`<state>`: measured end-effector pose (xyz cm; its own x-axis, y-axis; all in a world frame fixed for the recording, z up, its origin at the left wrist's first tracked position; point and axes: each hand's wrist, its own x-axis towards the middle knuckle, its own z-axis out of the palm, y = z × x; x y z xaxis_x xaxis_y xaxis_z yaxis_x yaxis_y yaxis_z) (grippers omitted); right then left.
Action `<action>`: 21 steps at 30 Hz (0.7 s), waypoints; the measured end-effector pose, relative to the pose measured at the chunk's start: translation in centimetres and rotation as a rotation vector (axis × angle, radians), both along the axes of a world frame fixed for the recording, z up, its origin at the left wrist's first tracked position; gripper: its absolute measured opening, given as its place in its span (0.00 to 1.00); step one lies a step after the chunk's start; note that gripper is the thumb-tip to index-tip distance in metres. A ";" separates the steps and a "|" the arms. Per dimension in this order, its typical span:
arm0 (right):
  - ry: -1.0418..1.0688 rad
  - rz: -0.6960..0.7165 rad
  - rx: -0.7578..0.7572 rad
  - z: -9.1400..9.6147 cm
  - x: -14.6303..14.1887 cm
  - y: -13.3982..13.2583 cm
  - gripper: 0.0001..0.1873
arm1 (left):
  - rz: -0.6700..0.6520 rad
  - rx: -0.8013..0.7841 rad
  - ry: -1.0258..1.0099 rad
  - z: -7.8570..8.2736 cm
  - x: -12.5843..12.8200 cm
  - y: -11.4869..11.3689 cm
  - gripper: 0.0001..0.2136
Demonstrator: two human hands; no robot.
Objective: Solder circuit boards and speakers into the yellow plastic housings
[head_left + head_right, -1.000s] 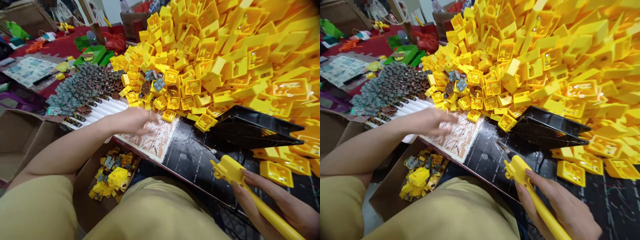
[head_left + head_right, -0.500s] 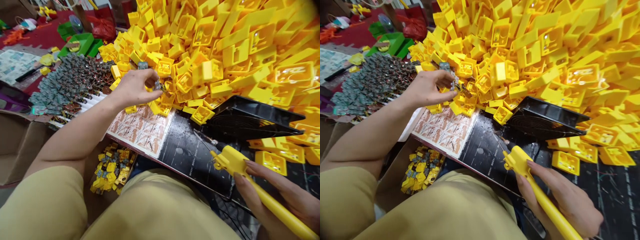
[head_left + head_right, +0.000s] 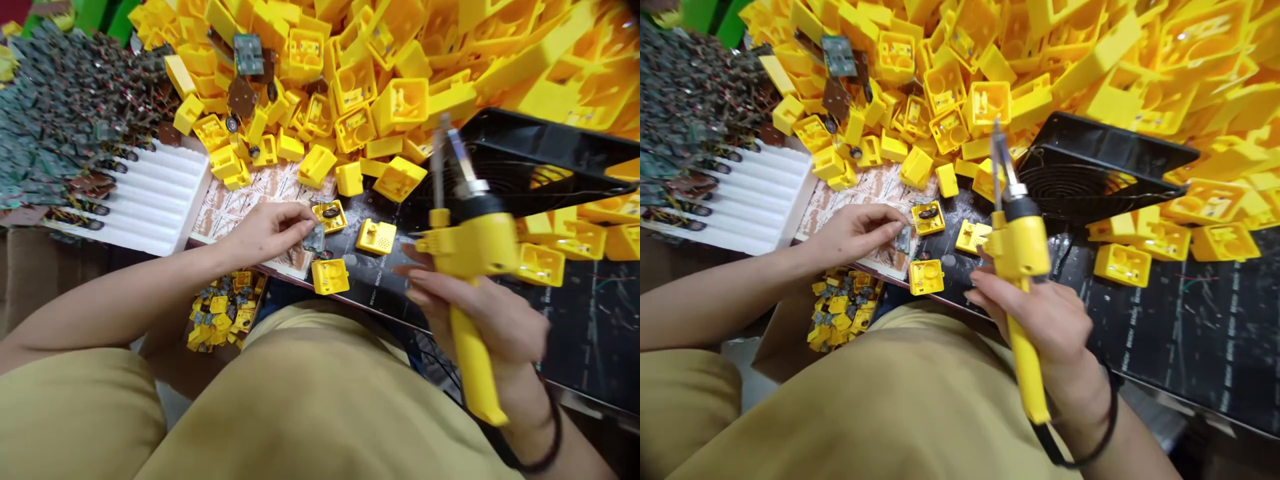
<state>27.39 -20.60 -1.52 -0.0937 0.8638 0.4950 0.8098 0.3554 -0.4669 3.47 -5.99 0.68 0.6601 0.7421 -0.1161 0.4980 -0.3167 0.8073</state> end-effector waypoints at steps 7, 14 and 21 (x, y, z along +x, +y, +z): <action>-0.014 0.254 0.036 -2.9 -2.2 2.1 0.31 | 0.049 0.111 0.187 0.2 -2.4 -1.9 0.11; -0.081 0.274 0.016 -3.7 -4.7 2.8 0.28 | -0.033 0.559 0.594 -0.4 -3.9 -1.7 0.13; -0.045 0.301 -0.040 -3.7 -3.8 2.4 0.28 | -0.288 0.586 0.276 -1.1 -2.1 -2.5 0.13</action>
